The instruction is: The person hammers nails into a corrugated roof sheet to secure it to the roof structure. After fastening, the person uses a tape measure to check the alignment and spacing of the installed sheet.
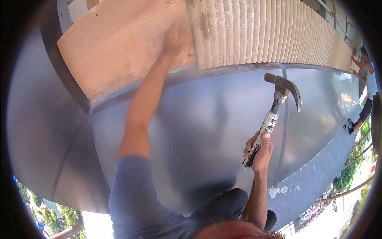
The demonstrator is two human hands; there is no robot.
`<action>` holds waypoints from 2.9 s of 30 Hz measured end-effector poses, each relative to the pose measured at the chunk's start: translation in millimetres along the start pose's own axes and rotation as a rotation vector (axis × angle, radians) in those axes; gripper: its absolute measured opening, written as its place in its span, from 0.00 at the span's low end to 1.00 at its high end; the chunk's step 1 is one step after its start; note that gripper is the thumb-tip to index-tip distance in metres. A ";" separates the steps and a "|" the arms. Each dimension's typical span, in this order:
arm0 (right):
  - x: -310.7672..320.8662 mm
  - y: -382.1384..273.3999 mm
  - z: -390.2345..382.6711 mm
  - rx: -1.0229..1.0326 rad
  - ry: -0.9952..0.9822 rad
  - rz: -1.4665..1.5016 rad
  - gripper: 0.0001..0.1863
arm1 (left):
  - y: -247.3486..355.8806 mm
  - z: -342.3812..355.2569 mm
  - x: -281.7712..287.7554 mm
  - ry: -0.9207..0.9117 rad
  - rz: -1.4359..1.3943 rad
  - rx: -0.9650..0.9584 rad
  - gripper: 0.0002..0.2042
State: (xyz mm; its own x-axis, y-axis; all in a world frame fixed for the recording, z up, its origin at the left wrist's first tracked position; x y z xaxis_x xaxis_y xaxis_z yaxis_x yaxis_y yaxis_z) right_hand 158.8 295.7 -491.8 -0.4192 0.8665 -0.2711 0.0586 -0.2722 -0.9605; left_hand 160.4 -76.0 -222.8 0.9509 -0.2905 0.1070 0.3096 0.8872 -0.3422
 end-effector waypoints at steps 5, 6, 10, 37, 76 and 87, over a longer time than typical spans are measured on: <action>14.1 42.6 -20.4 -0.267 -0.110 0.081 0.38 | -36.3 -15.8 4.7 -0.105 -0.749 0.696 0.14; 14.7 48.8 -27.5 -0.341 -0.105 0.080 0.38 | -32.9 -29.0 -2.2 -0.076 -1.019 0.911 0.16; -11.1 21.2 -60.9 -0.569 -0.037 0.165 0.36 | 112.9 -71.1 -0.8 0.345 -1.896 1.325 0.28; -243.6 -67.9 47.8 -0.499 0.248 0.609 0.33 | -185.2 198.6 145.0 -0.945 0.023 0.234 0.16; -311.0 -26.8 96.1 -0.304 0.604 0.715 0.34 | -172.0 203.8 125.0 -0.754 -0.376 0.124 0.15; -287.7 -28.7 72.2 -0.500 0.573 0.777 0.31 | -122.6 219.5 112.2 -0.800 -0.003 -0.425 0.14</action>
State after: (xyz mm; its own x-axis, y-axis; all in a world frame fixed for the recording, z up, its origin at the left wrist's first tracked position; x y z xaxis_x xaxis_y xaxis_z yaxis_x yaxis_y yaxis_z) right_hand 212.3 23.9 -381.7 0.3696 0.6328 -0.6804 0.5421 -0.7416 -0.3953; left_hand 230.1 -138.7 36.0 0.7185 0.1844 0.6707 0.4348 0.6336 -0.6399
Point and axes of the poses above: each hand's wrist, its own z-axis towards the middle knuckle, its own x-axis out of the back of the hand, y = z × x, the point moved 7 cm from there along z, towards the middle knuckle, and after that the axes turned 12 degrees about -x, right-handed, at the moved point
